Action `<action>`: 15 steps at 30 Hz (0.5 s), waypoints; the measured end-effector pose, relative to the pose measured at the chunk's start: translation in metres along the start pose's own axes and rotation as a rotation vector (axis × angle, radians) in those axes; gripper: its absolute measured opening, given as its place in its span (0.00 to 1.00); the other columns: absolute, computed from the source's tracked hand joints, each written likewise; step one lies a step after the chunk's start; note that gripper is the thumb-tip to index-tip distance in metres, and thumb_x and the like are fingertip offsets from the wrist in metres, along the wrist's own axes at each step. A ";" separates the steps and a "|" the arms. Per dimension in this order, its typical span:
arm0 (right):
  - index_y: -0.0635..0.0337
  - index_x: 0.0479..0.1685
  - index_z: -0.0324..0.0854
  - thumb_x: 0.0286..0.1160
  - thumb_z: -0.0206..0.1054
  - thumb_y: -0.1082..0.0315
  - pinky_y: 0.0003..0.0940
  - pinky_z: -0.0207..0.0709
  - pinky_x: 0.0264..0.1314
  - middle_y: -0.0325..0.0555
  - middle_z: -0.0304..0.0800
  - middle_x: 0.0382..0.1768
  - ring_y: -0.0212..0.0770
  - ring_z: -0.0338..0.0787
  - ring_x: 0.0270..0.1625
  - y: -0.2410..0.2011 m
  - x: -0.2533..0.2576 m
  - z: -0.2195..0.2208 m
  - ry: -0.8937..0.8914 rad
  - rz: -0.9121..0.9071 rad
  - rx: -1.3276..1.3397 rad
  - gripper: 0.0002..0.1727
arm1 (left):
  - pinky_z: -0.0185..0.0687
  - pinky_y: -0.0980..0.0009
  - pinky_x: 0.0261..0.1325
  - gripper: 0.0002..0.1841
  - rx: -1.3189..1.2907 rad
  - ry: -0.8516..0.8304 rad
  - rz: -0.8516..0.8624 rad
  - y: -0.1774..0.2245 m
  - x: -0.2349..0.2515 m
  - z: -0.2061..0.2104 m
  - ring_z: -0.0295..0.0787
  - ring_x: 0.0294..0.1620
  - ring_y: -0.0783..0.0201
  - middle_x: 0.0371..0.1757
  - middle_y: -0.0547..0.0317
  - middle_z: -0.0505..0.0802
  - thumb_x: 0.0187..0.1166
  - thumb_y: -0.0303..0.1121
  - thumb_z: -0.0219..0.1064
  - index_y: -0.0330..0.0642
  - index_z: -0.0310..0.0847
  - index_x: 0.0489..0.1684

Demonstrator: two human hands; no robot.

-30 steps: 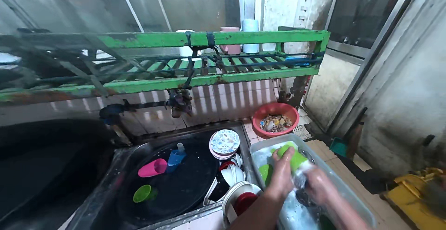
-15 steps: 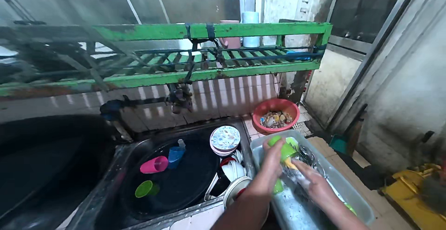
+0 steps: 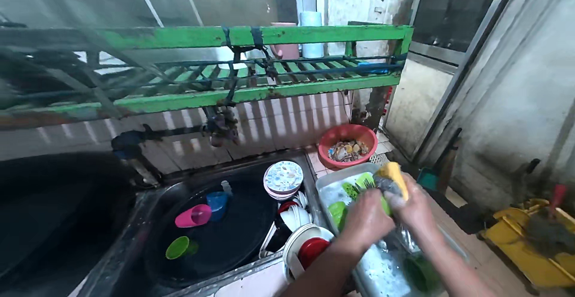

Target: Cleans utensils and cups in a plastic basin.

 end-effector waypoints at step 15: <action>0.59 0.85 0.68 0.74 0.74 0.64 0.56 0.77 0.74 0.61 0.85 0.68 0.54 0.87 0.68 -0.006 -0.038 0.029 -0.213 -0.080 -0.111 0.37 | 0.78 0.36 0.71 0.37 0.014 0.287 -0.042 -0.066 0.001 -0.084 0.84 0.71 0.42 0.72 0.44 0.86 0.69 0.40 0.80 0.48 0.73 0.82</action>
Point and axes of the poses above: each hand's wrist, its own x-axis towards the middle knuckle, its own z-axis out of the palm, y = z × x, the point moved 8 cm from there along x, towards the middle knuckle
